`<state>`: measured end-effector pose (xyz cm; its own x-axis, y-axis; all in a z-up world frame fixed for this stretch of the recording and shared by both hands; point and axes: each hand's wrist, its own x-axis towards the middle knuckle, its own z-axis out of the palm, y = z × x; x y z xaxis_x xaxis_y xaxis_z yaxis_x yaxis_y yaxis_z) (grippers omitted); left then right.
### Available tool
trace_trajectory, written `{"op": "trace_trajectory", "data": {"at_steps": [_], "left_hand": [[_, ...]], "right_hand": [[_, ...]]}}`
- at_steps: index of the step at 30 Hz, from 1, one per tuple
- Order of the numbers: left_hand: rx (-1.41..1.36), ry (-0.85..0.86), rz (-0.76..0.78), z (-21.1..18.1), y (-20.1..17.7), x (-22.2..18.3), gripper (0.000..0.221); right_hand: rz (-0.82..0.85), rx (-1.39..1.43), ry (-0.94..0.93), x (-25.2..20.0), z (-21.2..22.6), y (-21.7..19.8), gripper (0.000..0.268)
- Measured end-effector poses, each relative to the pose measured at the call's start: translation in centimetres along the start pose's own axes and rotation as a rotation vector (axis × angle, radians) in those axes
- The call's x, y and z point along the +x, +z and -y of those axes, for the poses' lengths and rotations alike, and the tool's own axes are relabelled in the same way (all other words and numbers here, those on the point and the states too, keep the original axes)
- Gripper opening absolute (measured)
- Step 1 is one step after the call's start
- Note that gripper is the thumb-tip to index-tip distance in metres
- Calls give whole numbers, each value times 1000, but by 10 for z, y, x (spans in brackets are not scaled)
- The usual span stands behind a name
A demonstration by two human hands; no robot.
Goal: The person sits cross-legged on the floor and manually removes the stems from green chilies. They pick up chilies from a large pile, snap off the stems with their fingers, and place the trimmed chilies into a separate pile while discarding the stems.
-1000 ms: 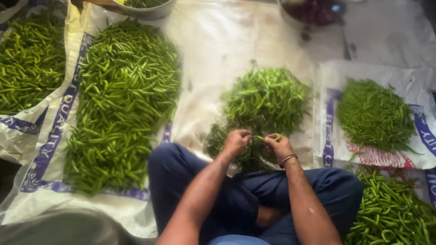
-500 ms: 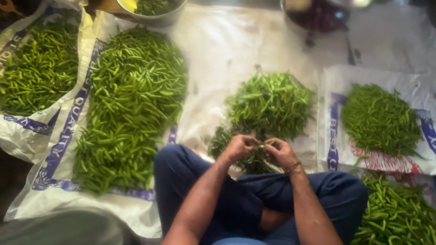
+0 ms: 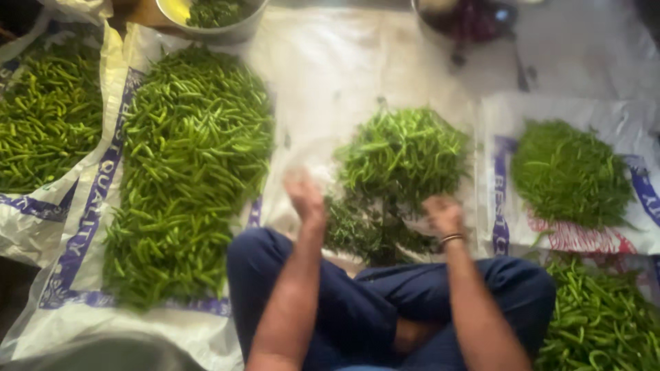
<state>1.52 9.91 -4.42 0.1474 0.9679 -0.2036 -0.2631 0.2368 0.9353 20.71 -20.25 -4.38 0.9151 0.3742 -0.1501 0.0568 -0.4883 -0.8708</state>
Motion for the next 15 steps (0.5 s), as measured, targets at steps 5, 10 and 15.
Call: {"op": "trace_trajectory", "data": {"at_steps": [5,10,15], "left_hand": [[404,-212,311,1,26,-59,36],[392,-183,337,3,12,-53,33],[506,-205,446,41,27,-65,32]], "right_hand": [[105,-508,-117,4,2,86,34],[125,-483,8,7,2,63,35],[100,-545,-35,-11,14,72,43]]}}
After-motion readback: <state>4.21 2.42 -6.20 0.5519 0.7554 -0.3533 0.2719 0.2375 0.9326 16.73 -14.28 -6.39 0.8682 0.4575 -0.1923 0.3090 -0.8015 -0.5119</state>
